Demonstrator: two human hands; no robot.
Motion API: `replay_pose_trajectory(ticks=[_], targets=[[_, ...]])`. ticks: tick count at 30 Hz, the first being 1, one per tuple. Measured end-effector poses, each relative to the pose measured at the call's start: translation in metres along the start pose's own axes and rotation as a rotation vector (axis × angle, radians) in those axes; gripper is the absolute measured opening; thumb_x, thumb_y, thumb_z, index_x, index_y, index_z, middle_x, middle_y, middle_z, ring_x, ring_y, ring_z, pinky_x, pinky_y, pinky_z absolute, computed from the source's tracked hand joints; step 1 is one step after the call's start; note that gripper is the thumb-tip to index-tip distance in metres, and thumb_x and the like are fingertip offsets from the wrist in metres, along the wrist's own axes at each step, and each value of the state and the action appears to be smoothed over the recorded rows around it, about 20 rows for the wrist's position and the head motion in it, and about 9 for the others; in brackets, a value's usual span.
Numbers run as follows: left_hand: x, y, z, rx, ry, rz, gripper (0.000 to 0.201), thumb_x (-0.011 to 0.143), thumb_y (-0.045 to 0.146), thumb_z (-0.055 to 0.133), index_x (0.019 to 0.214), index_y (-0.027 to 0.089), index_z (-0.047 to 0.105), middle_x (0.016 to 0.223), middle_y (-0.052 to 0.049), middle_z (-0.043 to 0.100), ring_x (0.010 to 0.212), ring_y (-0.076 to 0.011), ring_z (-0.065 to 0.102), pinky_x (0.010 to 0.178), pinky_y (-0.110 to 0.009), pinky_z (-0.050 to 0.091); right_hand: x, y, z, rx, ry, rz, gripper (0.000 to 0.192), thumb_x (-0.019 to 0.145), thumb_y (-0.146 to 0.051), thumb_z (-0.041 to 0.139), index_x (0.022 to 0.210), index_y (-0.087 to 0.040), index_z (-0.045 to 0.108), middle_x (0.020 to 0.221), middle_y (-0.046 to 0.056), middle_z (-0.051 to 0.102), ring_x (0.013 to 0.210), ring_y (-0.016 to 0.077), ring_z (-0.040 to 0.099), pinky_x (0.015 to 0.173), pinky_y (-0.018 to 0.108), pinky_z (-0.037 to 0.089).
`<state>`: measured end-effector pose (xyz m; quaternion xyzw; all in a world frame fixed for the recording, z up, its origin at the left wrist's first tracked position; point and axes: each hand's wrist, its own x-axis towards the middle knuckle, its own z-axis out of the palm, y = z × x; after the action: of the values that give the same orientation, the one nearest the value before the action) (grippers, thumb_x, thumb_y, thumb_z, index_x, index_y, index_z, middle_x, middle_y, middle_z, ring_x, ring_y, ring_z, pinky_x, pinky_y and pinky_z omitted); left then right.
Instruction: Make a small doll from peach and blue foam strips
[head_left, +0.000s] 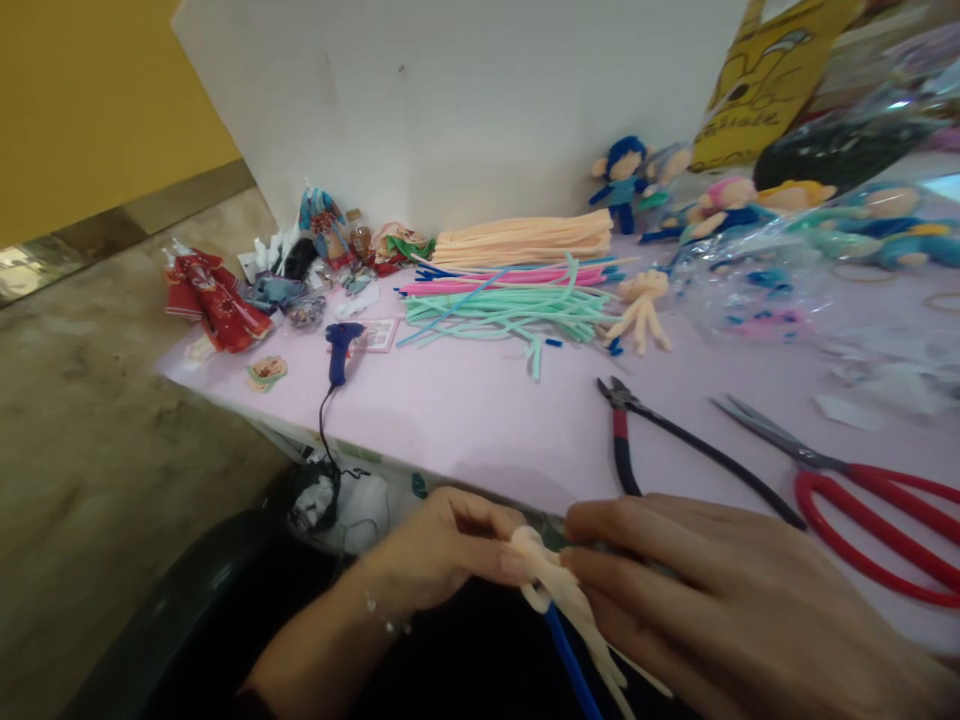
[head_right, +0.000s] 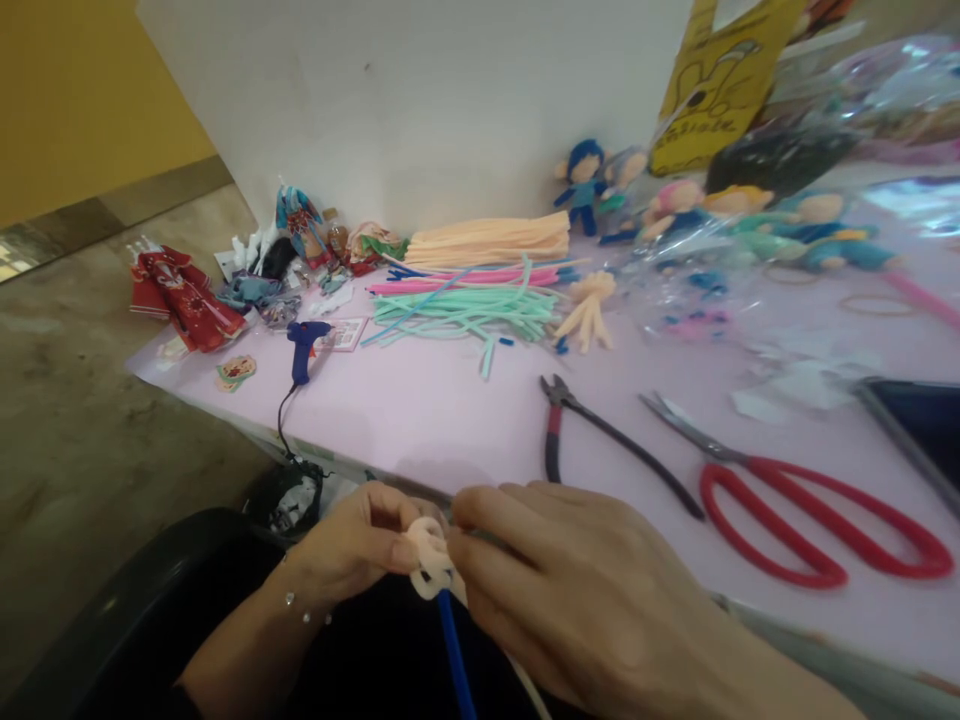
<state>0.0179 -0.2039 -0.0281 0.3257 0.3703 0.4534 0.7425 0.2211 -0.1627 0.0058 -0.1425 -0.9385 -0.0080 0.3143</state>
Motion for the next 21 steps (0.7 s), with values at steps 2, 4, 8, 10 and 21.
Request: replay_pose_trajectory(ticks=[2,4,8,10,21], targets=[[0.0,0.0,0.0,0.008,0.001,-0.001,0.042,0.039,0.042,0.1,0.057,0.013,0.073,0.061,-0.002,0.068,0.057,-0.01,0.056,0.064,-0.026,0.043,0.002,0.0,0.0,0.029,0.011,-0.036,0.04,0.108,-0.025,0.036,0.08,-0.023,0.064,0.072,0.002,0.069,0.054,0.0132,0.059,0.051,0.027,0.043],[0.001,0.0,0.001,0.003,0.012,-0.004,0.044,0.039,0.044,0.099,0.057,0.013,0.073,0.061,-0.002,0.067,0.056,-0.0105,0.055,0.063,-0.027,0.043,0.004,0.0,-0.001,0.103,0.006,-0.019,0.036,0.106,-0.021,0.039,0.081,-0.023,0.064,0.074,0.003,0.07,0.056,0.0138,0.061,0.051,0.027,0.044],[0.0,0.003,0.003,-0.007,0.022,-0.006,0.044,0.036,0.041,0.098,0.057,0.014,0.071,0.06,-0.001,0.066,0.053,-0.0097,0.052,0.059,-0.026,0.041,0.007,0.0,-0.001,0.448,-0.065,0.176,0.021,0.098,-0.017,0.049,0.092,-0.023,0.067,0.083,0.005,0.072,0.061,0.0133,0.066,0.054,0.025,0.049],[0.0,0.003,0.003,0.001,0.015,0.001,0.044,0.036,0.041,0.098,0.055,0.014,0.069,0.059,-0.001,0.065,0.053,-0.0094,0.051,0.058,-0.026,0.04,0.009,-0.001,0.0,0.57,-0.115,0.29,0.019,0.094,-0.016,0.051,0.096,-0.022,0.068,0.079,0.003,0.071,0.057,0.0123,0.063,0.051,0.023,0.048],[-0.001,-0.001,-0.003,0.056,-0.067,0.02,0.047,0.04,0.045,0.098,0.057,0.014,0.067,0.061,0.001,0.062,0.058,-0.0103,0.054,0.06,-0.026,0.042,0.011,-0.011,0.007,0.5,-0.149,0.441,0.018,0.083,-0.015,0.052,0.068,-0.021,0.056,0.058,-0.002,0.062,0.045,0.0094,0.052,0.043,0.019,0.039]])
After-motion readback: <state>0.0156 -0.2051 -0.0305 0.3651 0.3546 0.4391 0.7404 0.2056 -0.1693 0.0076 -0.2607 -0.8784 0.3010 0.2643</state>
